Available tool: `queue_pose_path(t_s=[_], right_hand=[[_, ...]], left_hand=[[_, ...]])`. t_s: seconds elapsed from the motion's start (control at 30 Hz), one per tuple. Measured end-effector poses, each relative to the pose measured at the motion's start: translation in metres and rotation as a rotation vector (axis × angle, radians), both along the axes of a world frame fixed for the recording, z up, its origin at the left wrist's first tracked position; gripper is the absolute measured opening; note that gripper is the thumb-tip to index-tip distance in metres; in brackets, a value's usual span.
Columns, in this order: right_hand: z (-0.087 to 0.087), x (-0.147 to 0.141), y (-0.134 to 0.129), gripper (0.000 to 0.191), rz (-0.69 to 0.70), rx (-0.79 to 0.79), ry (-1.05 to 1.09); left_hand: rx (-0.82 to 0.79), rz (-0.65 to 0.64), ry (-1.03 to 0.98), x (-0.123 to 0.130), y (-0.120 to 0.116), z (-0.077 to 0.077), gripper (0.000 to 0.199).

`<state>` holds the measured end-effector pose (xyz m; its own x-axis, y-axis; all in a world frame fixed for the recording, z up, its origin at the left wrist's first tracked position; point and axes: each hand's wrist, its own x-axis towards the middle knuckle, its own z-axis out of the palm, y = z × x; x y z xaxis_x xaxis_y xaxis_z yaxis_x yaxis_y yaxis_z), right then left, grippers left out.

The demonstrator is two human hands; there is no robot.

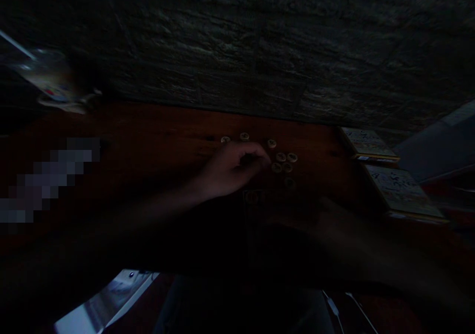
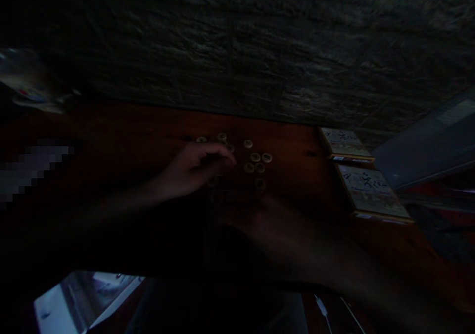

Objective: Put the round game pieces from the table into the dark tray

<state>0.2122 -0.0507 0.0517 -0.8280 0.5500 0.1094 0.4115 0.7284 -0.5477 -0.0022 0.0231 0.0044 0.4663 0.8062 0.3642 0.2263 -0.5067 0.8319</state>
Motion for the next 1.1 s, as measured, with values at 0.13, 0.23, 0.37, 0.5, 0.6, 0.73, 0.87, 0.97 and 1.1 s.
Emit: queue_pose_path(t_s=[0.13,0.23,0.37,0.5,0.6,0.73,0.87,0.97,1.1], right_hand=[[-0.014,-0.003,-0.004,0.023,0.040,0.152,-0.049],[-0.020,-0.004,-0.005,0.024,0.041,0.172,-0.054],[-0.022,-0.003,-0.005,0.021,0.045,0.199,-0.032],[-0.019,0.002,-0.005,0.022,0.061,0.215,-0.012],[-0.019,0.005,-0.004,0.026,0.081,0.208,-0.019],[-0.022,0.004,-0.003,0.024,0.099,0.236,-0.027],[-0.022,0.001,-0.002,0.024,0.100,0.249,-0.037],[-0.019,0.001,-0.001,0.023,0.097,0.251,-0.038],[-0.016,0.001,-0.002,0.020,0.091,0.243,-0.042]], left_hand=[[0.056,-0.015,0.015,0.000,0.000,-0.002,0.016],[0.064,-0.017,0.019,0.000,-0.002,-0.002,0.016],[0.057,-0.010,0.052,-0.001,-0.002,-0.002,0.016],[0.064,-0.013,0.044,-0.001,-0.002,-0.002,0.017],[0.070,-0.015,0.042,0.000,-0.001,-0.002,0.017],[0.064,-0.015,0.037,0.000,-0.002,-0.003,0.016],[0.069,-0.002,0.051,0.000,-0.002,-0.003,0.016],[0.076,-0.010,0.036,0.000,-0.002,-0.003,0.016],[0.080,-0.010,0.032,0.000,-0.002,-0.003,0.016]])
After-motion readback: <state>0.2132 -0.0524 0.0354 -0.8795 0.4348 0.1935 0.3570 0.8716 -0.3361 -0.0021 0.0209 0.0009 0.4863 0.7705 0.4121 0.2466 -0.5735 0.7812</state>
